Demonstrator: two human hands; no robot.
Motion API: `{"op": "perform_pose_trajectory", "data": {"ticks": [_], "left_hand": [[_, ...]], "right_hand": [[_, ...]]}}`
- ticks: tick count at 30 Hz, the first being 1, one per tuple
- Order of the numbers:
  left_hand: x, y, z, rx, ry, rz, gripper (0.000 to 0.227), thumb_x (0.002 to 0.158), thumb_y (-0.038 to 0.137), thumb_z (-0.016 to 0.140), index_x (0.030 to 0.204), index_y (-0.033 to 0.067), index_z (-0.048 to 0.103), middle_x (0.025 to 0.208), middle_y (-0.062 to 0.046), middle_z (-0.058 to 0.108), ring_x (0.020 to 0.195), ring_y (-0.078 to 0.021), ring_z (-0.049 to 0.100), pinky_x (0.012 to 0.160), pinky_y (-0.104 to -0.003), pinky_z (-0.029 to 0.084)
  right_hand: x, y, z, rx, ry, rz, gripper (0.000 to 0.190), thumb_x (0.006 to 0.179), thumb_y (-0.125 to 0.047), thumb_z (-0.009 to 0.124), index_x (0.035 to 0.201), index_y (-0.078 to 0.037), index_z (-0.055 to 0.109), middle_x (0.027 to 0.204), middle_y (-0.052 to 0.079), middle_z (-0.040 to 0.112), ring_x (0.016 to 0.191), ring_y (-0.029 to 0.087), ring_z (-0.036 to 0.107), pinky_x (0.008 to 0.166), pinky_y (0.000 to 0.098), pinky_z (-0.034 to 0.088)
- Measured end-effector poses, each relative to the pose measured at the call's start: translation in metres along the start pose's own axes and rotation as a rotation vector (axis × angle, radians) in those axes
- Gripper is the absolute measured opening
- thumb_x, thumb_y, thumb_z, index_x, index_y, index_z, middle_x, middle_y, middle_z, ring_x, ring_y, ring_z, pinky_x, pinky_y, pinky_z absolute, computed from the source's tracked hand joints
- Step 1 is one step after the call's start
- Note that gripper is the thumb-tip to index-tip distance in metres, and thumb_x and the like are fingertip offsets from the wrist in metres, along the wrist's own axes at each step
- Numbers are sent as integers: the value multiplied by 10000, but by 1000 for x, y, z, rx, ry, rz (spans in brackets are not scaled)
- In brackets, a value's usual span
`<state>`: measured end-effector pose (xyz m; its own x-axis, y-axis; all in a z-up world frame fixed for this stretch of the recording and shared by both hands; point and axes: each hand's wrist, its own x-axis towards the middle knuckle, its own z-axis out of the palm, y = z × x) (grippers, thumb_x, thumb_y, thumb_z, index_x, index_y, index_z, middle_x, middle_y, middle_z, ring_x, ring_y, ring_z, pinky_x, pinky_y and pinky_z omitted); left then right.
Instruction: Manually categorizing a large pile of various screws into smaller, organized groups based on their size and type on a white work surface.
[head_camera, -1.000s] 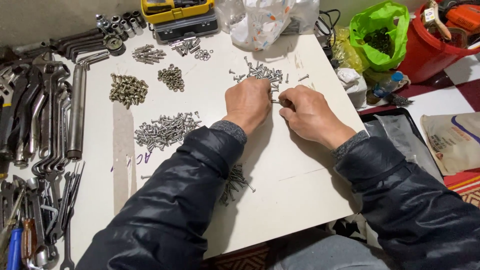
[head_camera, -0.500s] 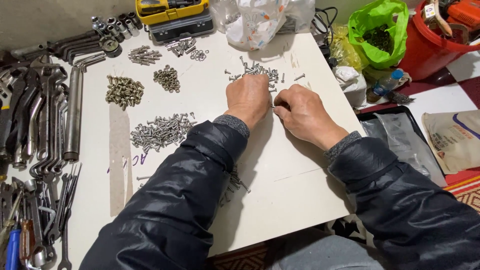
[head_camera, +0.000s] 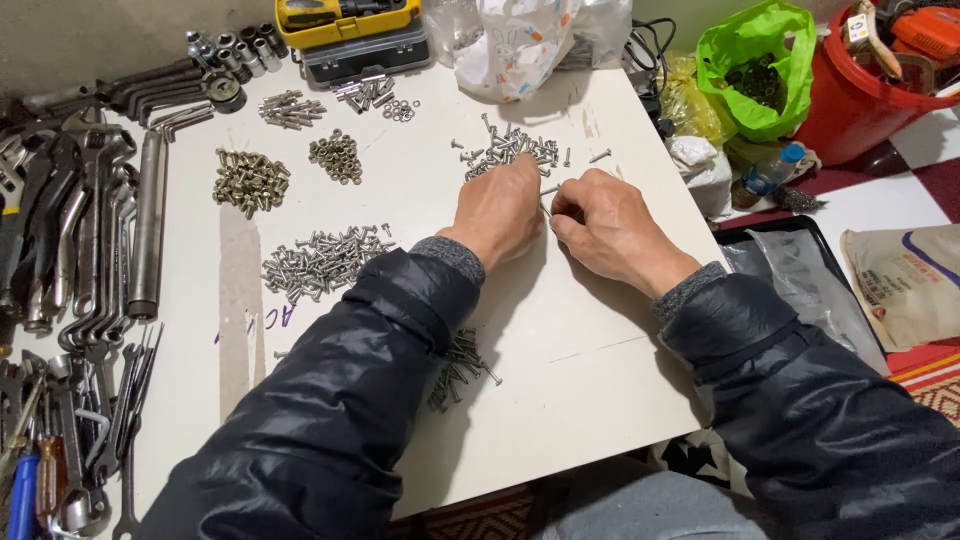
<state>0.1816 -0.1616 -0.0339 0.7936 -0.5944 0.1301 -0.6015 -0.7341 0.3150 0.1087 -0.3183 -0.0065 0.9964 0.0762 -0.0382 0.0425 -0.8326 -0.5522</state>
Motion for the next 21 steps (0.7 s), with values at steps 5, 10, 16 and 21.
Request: {"op": "perform_pose_trajectory", "data": {"ticks": [5,10,16,21], "left_hand": [[-11,-3,-11,-128,-63,-12,322,840,121,785,1056,-39,608,864,-210,710,912,-413,740,785,-573,599],[-35,-5,-32,-372,-139,-93,335,864,199,747,1113,-7,659,924,-178,745,979,-388,736,842,-557,592],[-80,-9,-61,-538,-286,-184,328,834,146,680,1117,-20,696,911,-170,730,919,-348,738,805,-491,600],[-115,-5,-95,-784,-354,-309,374,807,123,621,1134,-44,692,886,-137,715,855,-264,686,827,-447,593]], "right_hand": [[1,3,-6,59,-8,57,162,923,-128,665,1060,-76,735,945,130,674,980,306,699,812,426,584],[4,1,-5,47,72,31,184,972,-106,625,1116,-45,721,924,160,672,963,338,700,774,435,583],[14,-2,1,-188,102,-137,190,988,-80,629,1128,-24,744,916,165,655,916,362,704,754,463,603],[20,-14,-1,-355,49,-189,198,981,-82,620,1117,-17,748,939,194,629,928,421,692,800,513,588]]}}
